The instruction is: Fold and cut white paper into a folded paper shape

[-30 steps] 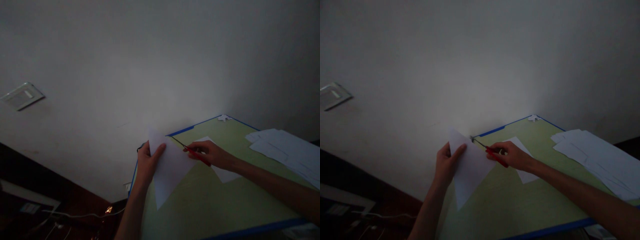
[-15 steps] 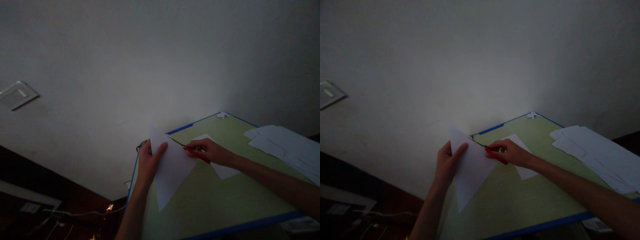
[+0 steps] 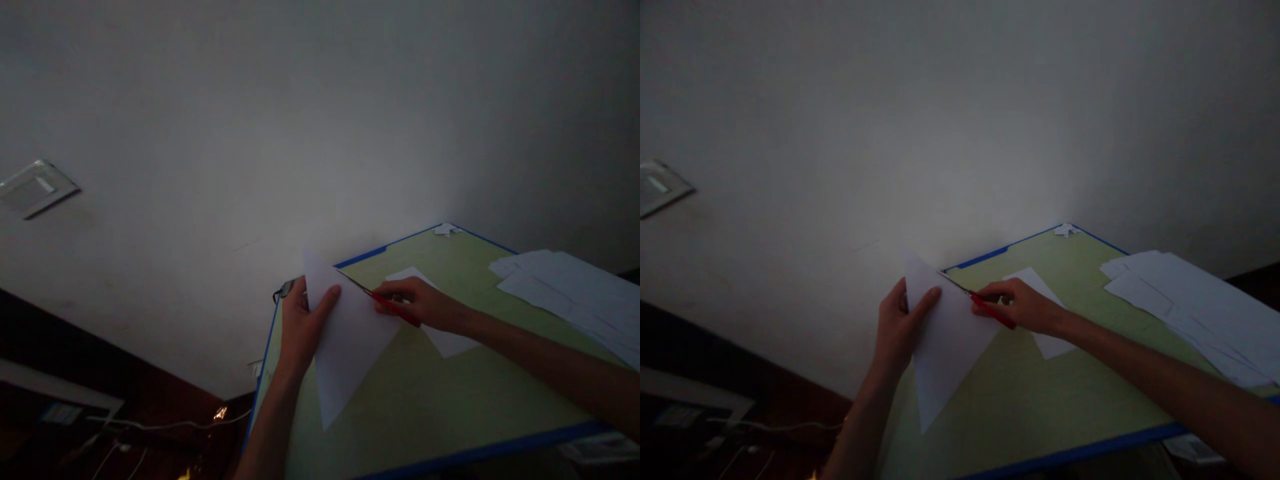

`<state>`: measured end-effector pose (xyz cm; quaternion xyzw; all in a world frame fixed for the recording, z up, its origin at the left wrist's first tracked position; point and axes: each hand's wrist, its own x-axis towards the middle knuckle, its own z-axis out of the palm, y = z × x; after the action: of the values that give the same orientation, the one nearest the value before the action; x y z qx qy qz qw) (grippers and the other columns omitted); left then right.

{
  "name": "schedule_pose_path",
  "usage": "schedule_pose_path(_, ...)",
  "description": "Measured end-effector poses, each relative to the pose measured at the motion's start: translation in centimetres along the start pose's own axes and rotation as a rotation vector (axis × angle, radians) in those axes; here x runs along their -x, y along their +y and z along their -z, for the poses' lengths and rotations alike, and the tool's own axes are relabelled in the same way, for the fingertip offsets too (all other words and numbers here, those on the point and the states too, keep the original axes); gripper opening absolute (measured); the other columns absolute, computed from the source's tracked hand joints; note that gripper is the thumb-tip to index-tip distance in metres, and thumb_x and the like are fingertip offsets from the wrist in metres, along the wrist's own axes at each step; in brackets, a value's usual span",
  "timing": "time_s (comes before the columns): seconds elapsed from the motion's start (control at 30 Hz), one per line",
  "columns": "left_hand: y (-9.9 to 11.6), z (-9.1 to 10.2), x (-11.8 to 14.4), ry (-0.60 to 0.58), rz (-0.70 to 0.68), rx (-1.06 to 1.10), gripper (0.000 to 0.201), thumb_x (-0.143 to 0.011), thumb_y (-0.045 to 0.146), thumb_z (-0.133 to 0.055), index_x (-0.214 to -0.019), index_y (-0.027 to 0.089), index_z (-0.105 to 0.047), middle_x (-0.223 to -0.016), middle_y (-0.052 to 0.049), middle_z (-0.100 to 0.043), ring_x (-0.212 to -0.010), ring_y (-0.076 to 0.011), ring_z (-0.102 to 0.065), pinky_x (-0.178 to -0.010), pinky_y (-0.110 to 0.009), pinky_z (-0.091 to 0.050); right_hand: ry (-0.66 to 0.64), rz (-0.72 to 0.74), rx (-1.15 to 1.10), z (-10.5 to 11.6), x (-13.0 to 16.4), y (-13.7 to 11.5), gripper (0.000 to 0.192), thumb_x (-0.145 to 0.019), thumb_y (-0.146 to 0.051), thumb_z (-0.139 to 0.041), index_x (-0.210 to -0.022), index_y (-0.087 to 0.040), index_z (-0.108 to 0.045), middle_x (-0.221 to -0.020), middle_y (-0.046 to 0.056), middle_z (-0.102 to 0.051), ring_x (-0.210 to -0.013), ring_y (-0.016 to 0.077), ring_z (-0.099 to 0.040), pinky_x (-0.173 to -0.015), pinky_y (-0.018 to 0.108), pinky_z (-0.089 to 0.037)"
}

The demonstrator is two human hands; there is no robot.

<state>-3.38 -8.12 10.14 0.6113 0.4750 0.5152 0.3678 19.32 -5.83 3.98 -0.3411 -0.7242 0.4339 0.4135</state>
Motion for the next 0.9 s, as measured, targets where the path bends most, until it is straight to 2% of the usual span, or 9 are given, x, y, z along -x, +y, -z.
schedule_pose_path(0.2,-0.04,-0.04,0.01,0.012,-0.005,-0.020,0.044,-0.077,0.043,-0.080,-0.108,0.016,-0.065,-0.092,-0.009,-0.077,-0.074,-0.0235,-0.074,-0.062,-0.032,-0.062,0.001,-0.001,0.000,0.00,0.06,0.03,0.041,-0.085,-0.057,-0.070,-0.106,-0.024,-0.081,-0.091,0.007,-0.076,-0.078,0.0192,-0.063,-0.067,0.031,-0.044)
schedule_pose_path(0.43,-0.11,0.03,-0.10,0.017,-0.016,-0.027,0.044,-0.077,0.043,-0.080,-0.108,0.016,-0.066,-0.095,-0.010,-0.077,-0.077,-0.0239,-0.075,-0.066,-0.033,-0.063,-0.004,0.006,0.001,0.04,0.10,-0.09,0.039,-0.086,-0.056,-0.070,-0.105,-0.024,-0.081,-0.089,0.006,-0.075,-0.078,0.0188,-0.061,-0.067,0.031,-0.043)
schedule_pose_path(0.67,-0.01,-0.08,0.04,0.012,-0.018,-0.009,0.043,-0.077,0.042,-0.080,-0.107,0.016,-0.065,-0.093,-0.008,-0.077,-0.076,-0.0236,-0.075,-0.064,-0.033,-0.063,-0.030,0.056,0.060,0.20,0.15,-0.28,0.041,-0.090,-0.057,-0.066,-0.111,-0.025,-0.080,-0.087,0.004,-0.071,-0.075,0.0164,-0.058,-0.066,0.030,-0.040)
schedule_pose_path(0.9,0.01,-0.20,0.24,0.002,-0.023,0.017,0.044,-0.077,0.042,-0.080,-0.109,0.016,-0.065,-0.091,-0.008,-0.077,-0.074,-0.0231,-0.075,-0.062,-0.032,-0.063,-0.029,0.061,0.071,0.15,0.19,-0.21,0.043,-0.091,-0.058,-0.064,-0.108,-0.022,-0.080,-0.080,0.003,-0.065,-0.071,0.0143,-0.053,-0.063,0.029,-0.037)
